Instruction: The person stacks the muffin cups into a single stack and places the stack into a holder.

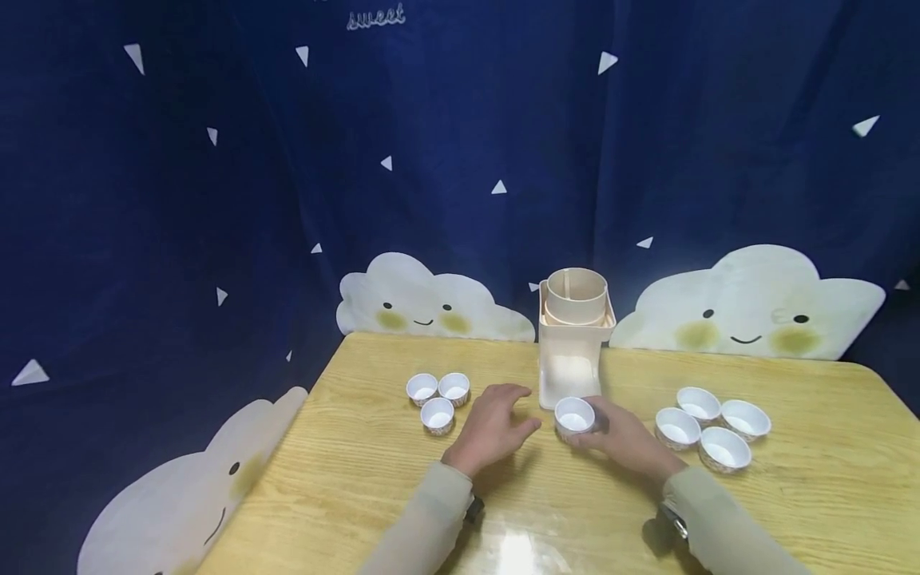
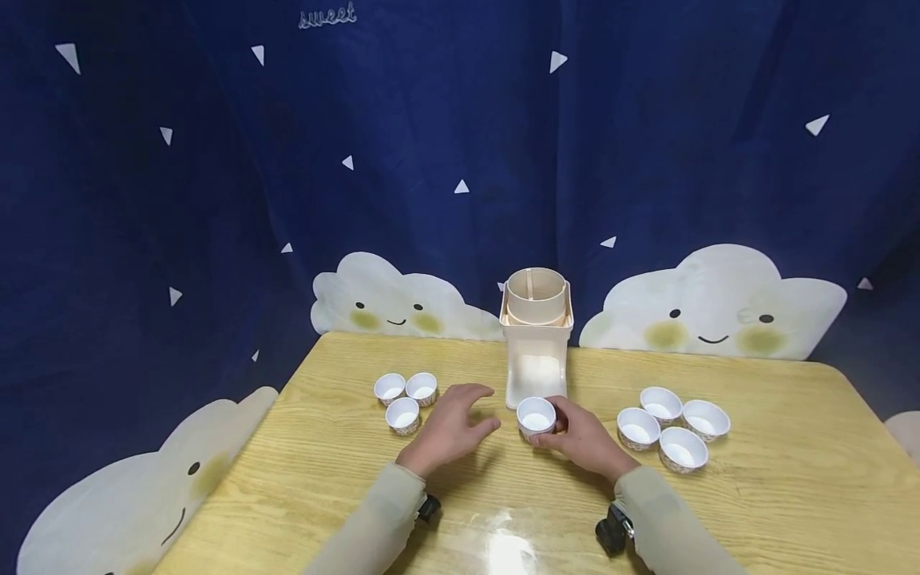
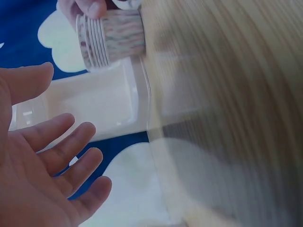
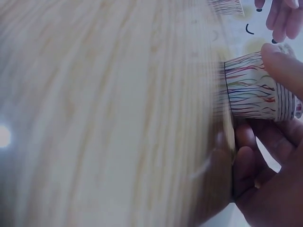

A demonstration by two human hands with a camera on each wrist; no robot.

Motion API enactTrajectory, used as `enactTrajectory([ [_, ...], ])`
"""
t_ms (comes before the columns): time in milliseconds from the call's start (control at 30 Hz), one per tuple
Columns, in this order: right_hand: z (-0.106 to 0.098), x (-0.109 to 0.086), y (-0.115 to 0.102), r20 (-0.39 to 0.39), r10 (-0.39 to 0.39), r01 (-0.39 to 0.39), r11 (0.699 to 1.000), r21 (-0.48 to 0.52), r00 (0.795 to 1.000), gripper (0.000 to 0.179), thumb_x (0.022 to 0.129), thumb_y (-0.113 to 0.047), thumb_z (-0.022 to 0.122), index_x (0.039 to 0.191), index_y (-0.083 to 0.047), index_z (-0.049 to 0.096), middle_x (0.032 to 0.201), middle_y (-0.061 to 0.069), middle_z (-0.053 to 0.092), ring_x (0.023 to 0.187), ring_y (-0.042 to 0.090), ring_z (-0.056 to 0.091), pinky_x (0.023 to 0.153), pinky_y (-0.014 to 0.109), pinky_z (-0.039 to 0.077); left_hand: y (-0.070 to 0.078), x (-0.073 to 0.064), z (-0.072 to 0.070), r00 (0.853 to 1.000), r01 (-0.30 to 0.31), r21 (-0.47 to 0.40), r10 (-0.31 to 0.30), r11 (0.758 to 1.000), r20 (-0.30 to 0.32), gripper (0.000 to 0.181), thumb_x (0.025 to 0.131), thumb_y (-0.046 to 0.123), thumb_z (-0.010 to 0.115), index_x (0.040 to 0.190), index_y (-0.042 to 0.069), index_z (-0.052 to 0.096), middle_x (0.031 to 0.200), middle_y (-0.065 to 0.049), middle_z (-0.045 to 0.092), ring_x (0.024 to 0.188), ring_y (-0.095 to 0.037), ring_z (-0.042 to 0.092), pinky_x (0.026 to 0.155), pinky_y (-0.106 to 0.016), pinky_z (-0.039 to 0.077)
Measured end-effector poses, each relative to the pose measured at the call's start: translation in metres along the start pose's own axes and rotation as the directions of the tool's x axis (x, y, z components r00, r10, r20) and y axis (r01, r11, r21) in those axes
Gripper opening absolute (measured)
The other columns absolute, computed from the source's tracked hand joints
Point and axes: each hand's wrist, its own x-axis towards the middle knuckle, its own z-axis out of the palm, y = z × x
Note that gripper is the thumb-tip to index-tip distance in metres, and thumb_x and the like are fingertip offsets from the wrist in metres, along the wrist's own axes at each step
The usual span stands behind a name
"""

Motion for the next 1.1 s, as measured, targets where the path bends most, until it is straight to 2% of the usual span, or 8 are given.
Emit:
enactTrajectory([
  [267,-0.001,-0.002,0.0,-0.017,-0.038,0.037,0.999,-0.007,0.999,0.067,0.081,-0.043,0.079,0.134,-0.008,0.056,0.12,0.008,0.068,0.117,0.032,0.061,0.101,0.056,0.045,-0.016,-0.002,-0.008,0.999,0.045,-0.001,-0.045,0.999,-0.027,0.046,0.092,0.035,0.067,0.131,0.012,0.061,0.135,-0.007,0.063,0.129,-0.027,0.055,0.109,-0.042,0.043],
  [467,-0.001,-0.001,0.001,-0.016,-0.055,0.055,0.998,0.001,0.998,0.066,0.081,-0.042,0.079,0.133,-0.009,0.057,0.119,0.006,0.068,0.115,0.03,0.061,0.101,0.055,0.046,-0.028,-0.002,-0.015,0.999,0.031,-0.013,-0.031,0.999,-0.023,0.046,0.092,0.032,0.067,0.131,0.008,0.061,0.135,-0.011,0.063,0.128,-0.03,0.056,0.109,-0.044,0.044],
  [767,0.0,-0.002,0.001,-0.02,-0.055,0.055,0.998,0.008,0.998,0.065,0.081,-0.039,0.08,0.133,-0.007,0.057,0.117,0.007,0.068,0.112,0.028,0.061,0.098,0.05,0.047,-0.055,0.001,-0.052,0.996,0.085,0.008,-0.085,0.996,-0.022,0.048,0.093,0.031,0.066,0.134,0.007,0.059,0.139,-0.013,0.059,0.132,-0.035,0.052,0.11,-0.051,0.041],
  [933,0.0,-0.002,0.001,-0.012,-0.043,0.043,0.999,0.007,0.999,0.065,0.081,-0.039,0.079,0.134,-0.008,0.056,0.118,0.008,0.068,0.112,0.028,0.061,0.098,0.051,0.047,-0.07,0.002,-0.072,0.991,0.112,0.033,-0.11,0.993,-0.076,0.048,0.092,0.03,0.068,0.134,0.007,0.06,0.138,-0.014,0.061,0.131,-0.035,0.053,0.109,-0.054,0.041],
  [1100,-0.001,-0.001,0.0,-0.005,-0.028,0.028,1.0,0.013,1.0,0.067,0.081,-0.042,0.078,0.135,-0.009,0.055,0.121,0.009,0.067,0.116,0.031,0.06,0.101,0.056,0.045,-0.088,0.001,-0.081,0.985,0.14,0.033,-0.136,0.99,-0.104,0.047,0.091,0.028,0.069,0.132,0.007,0.061,0.136,-0.013,0.062,0.13,-0.034,0.054,0.109,-0.05,0.043],
])
